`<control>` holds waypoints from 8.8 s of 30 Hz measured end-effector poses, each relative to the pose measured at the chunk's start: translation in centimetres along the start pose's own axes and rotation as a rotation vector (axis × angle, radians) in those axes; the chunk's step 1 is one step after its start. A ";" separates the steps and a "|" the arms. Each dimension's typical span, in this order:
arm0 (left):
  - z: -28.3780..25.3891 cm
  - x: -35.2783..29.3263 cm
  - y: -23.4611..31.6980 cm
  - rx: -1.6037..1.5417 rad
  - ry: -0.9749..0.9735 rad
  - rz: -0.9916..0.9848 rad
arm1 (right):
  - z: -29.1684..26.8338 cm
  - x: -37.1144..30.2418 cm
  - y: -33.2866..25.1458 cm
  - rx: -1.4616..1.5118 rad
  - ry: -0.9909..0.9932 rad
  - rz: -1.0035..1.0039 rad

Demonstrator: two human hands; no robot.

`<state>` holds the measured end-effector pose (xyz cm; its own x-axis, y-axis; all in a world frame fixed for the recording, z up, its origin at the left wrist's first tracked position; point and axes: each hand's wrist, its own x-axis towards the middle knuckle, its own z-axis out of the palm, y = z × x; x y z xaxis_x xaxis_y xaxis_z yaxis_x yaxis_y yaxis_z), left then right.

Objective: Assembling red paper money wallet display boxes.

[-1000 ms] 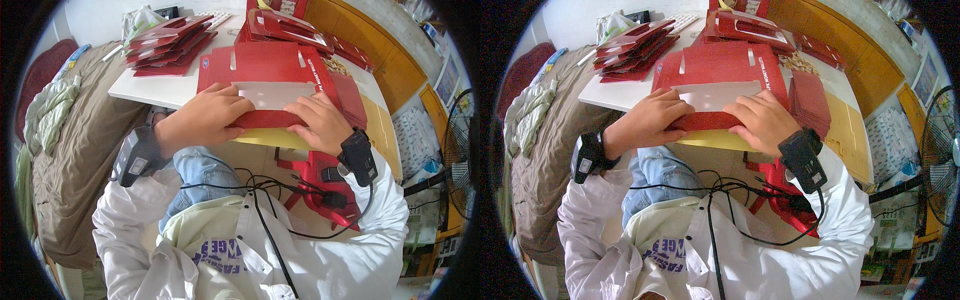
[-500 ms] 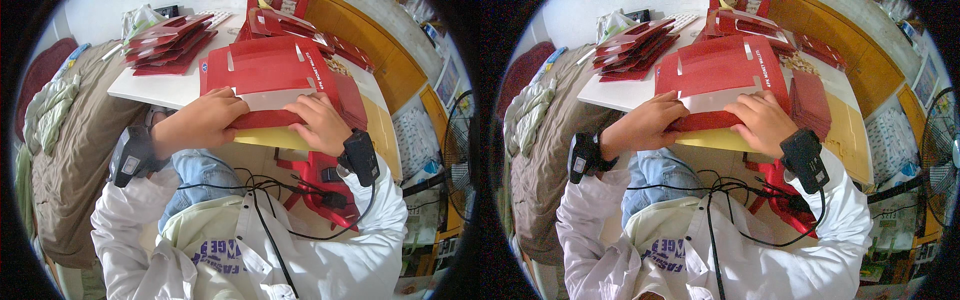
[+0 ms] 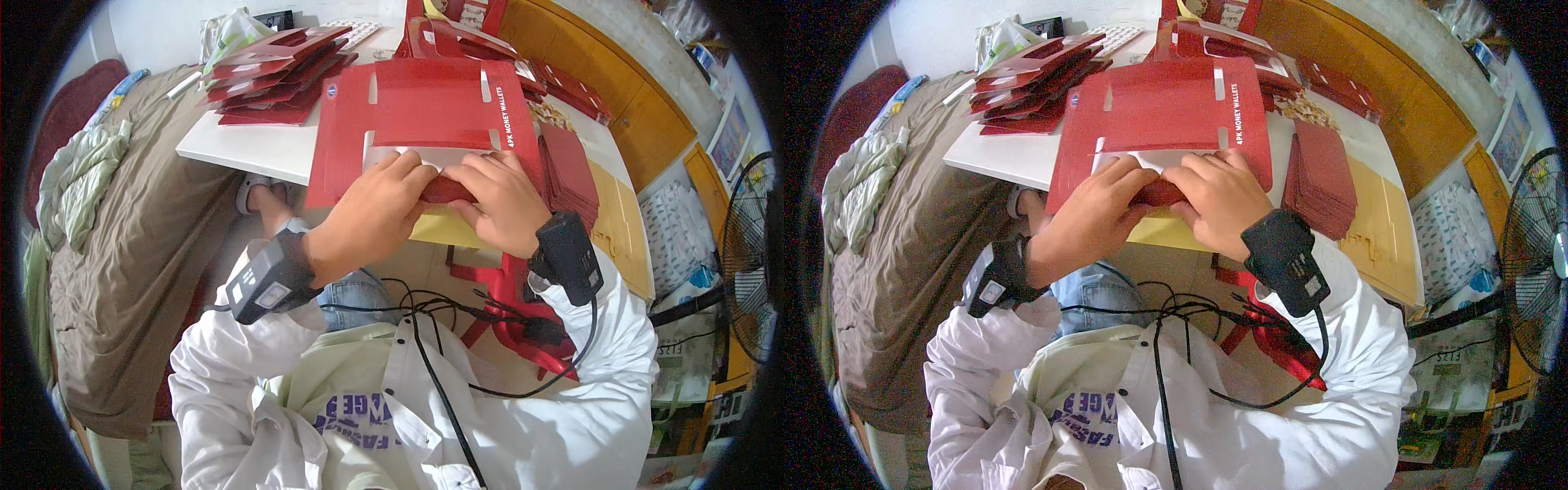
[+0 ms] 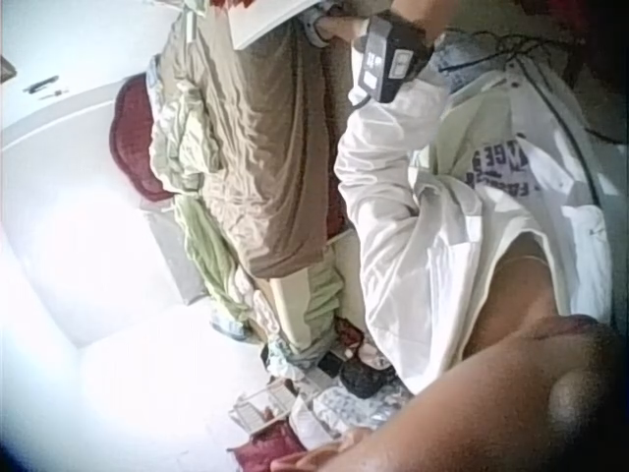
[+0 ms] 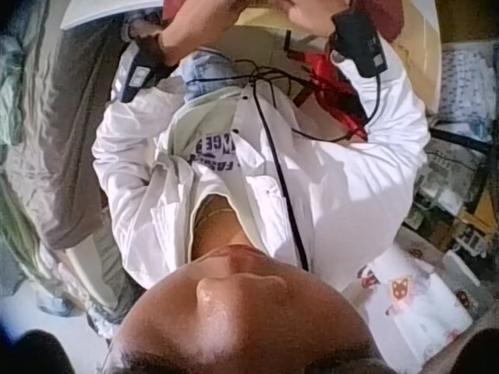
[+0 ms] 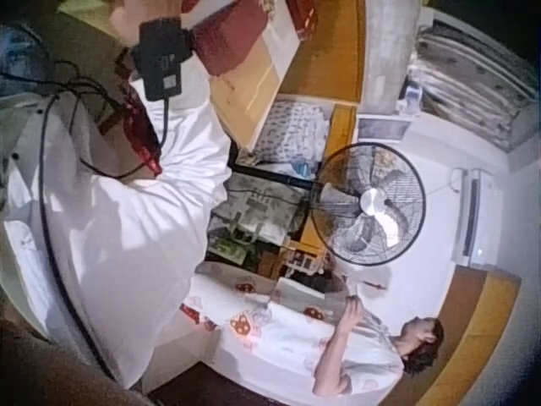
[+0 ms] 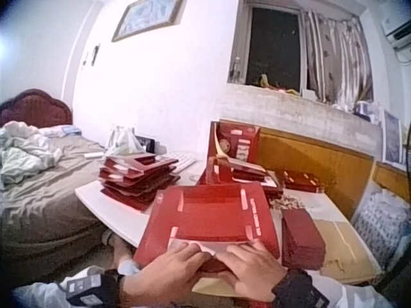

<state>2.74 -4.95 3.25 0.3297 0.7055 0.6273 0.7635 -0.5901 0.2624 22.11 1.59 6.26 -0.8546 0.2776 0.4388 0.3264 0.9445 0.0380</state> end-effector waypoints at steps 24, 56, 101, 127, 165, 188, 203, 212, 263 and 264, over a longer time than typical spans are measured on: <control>0.6 -1.2 -1.9 0.270 -0.163 0.119 | 3.0 0.3 0.6 -0.096 0.035 -0.050; -5.3 -1.0 -5.0 0.274 -0.307 0.257 | 0.5 -2.0 2.3 -0.292 0.206 -0.093; -2.9 -0.4 -1.3 0.694 -0.033 0.318 | 2.7 0.0 -0.1 -0.318 0.281 -0.041; -3.5 -1.2 -3.4 0.472 0.059 0.327 | 0.3 -3.1 0.5 -0.459 0.286 -0.069; -2.7 -0.3 1.0 0.456 0.020 0.355 | 1.1 0.1 -2.0 -0.187 0.283 -0.066; -3.2 -2.5 2.2 0.498 -0.057 0.252 | -0.2 -3.7 -0.7 -0.431 0.298 -0.235; -5.5 -4.5 2.6 0.248 -0.035 0.271 | -2.1 -5.9 -0.9 -0.402 0.335 -0.197; -6.0 -4.4 3.2 0.370 -0.065 0.262 | -2.5 -6.7 -0.2 -0.551 0.363 -0.171; -5.5 -1.3 0.7 0.576 -0.029 0.351 | -6.6 -6.2 4.5 -0.280 0.321 0.310; -4.8 -1.0 0.9 0.580 -0.031 0.347 | -6.2 -6.0 3.8 -0.276 0.322 0.307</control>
<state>0.45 -8.11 6.39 0.6190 0.5289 0.5805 0.7819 -0.4845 -0.3923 30.99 2.37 9.34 -0.5496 0.4249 0.7193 0.6734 0.7349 0.0804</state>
